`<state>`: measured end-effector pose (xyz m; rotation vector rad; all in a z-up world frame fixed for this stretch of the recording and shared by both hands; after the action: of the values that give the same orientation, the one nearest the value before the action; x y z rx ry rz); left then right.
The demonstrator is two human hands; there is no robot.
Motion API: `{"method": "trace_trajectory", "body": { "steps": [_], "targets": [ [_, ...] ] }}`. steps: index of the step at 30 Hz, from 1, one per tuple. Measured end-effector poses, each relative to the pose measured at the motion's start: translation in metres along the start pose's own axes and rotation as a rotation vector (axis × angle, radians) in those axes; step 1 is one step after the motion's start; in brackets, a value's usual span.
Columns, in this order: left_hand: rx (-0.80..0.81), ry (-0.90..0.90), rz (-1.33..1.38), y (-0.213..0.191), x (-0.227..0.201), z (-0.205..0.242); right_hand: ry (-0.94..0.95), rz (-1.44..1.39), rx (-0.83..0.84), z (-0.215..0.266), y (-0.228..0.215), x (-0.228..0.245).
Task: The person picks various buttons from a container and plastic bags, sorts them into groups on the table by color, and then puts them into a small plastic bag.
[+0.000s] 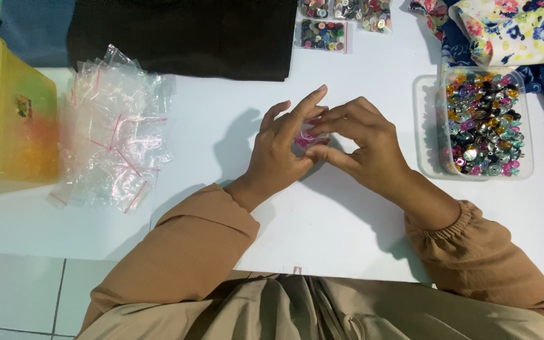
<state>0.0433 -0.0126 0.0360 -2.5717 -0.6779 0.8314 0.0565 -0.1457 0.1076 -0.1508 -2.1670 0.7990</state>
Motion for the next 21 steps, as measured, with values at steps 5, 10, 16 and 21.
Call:
{"method": "trace_trajectory", "body": {
  "steps": [5,10,16,21],
  "targets": [
    [0.023,0.005,-0.015,-0.001,-0.003,-0.001,-0.022,0.059,-0.037,0.005,0.000,-0.015],
    [0.005,-0.030,0.019,-0.010,0.000,-0.004,0.013,0.048,-0.065,0.002,-0.001,-0.008],
    [-0.033,0.064,-0.009,-0.018,0.014,-0.002,0.044,-0.074,-0.074,0.007,0.011,-0.015],
    [-0.044,-0.047,0.158,-0.047,0.006,0.007,0.069,-0.170,-0.054,0.001,0.025,-0.005]
  ]
}}
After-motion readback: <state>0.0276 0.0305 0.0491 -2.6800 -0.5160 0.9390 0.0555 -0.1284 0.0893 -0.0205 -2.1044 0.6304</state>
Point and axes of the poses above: each hand's wrist, its own z-axis away from the middle knuckle, its own y-axis out of the palm, x = y × z, the point moved 6 cm from there along -z, towards the middle knuckle, and after that the axes turned 8 degrees about y, right-handed, at the moved point
